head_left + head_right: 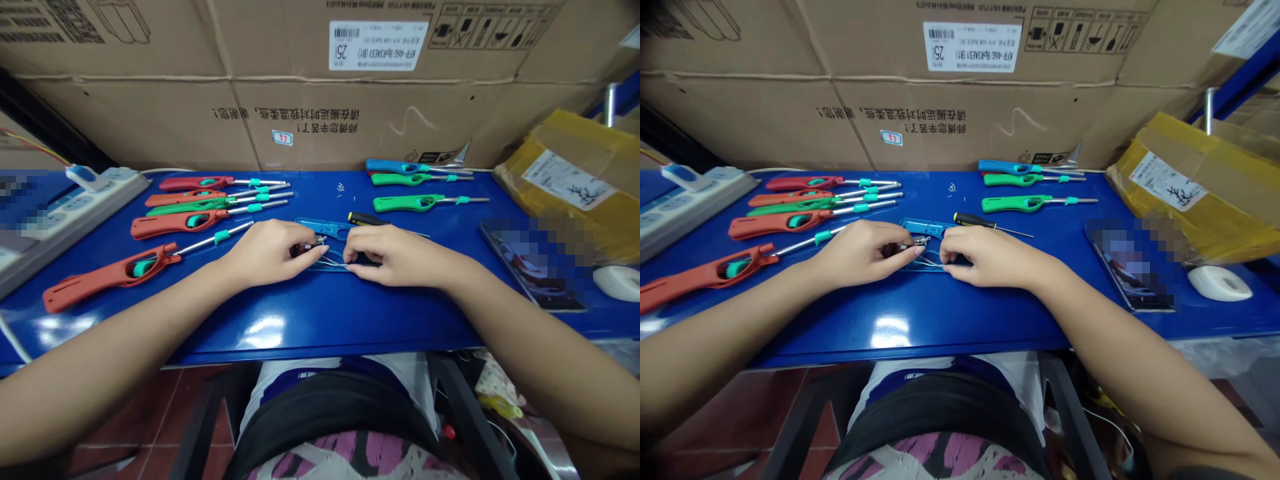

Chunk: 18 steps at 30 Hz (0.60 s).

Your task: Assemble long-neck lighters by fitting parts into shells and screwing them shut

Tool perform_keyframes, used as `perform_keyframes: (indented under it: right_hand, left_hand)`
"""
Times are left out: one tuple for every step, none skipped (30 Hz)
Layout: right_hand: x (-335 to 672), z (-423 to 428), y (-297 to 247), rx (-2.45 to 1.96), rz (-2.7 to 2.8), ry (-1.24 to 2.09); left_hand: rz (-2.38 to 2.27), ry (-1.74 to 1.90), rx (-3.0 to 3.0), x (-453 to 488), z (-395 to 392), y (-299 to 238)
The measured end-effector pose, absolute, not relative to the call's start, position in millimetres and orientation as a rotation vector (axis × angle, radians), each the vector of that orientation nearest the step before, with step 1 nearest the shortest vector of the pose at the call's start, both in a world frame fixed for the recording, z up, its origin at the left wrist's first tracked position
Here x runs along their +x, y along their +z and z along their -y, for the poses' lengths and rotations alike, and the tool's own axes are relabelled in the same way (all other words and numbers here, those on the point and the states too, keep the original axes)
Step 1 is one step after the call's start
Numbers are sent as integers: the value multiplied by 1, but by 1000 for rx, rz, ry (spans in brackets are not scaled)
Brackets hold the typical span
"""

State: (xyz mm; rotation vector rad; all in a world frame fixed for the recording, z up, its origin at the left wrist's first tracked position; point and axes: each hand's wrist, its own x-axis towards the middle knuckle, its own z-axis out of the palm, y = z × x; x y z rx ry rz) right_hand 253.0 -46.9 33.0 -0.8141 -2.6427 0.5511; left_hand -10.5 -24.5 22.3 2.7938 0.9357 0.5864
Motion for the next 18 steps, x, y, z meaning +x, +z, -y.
perform_keyframes:
  right_hand:
    - [251,48,33,-809,2636,544]
    - [250,48,32,-807,2626,537]
    - [249,49,32,-803,2617,531]
    - [248,50,32,-798,2611,524]
    - [247,50,32,-790,2607,518]
    - [247,51,31,-783,2604,512]
    - [246,51,31,-775,2602,507]
    - [246,51,30,-767,2599,505]
    - [246,51,30,-762,2594,508]
    - [247,51,30,-762,2584,514]
    - [247,51,30,-764,2574,524]
    - [248,50,30,-770,2565,535]
    - [249,50,30,-779,2556,546]
    - [250,49,30,-790,2549,557]
    - [250,49,31,-801,2547,566]
    - [251,48,31,-806,2547,575]
    - [252,48,31,-806,2548,583]
    - [252,48,32,-798,2551,590]
  left_hand:
    - [-940,587,2791,-10,25,23]
    - [-941,589,2788,-10,25,23]
    - [-941,591,2787,-9,26,23]
    - [-942,592,2786,-9,26,23]
    - [-943,593,2786,-8,26,24]
    - [-943,592,2786,-8,27,24]
    - [-945,592,2785,-7,27,24]
    - [-947,594,2784,-7,27,24]
    - [-949,596,2783,-7,27,23]
    - [-950,596,2781,-7,27,23]
    - [-952,597,2780,-7,27,23]
    - [-957,598,2777,-8,27,23]
    - [-963,599,2773,-8,27,23]
    - [-968,599,2769,-8,26,23]
    - [-974,600,2765,-8,26,23]
    - [-977,597,2760,-8,26,23]
    - [-979,595,2755,-7,26,23]
    - [-981,593,2750,-7,26,23]
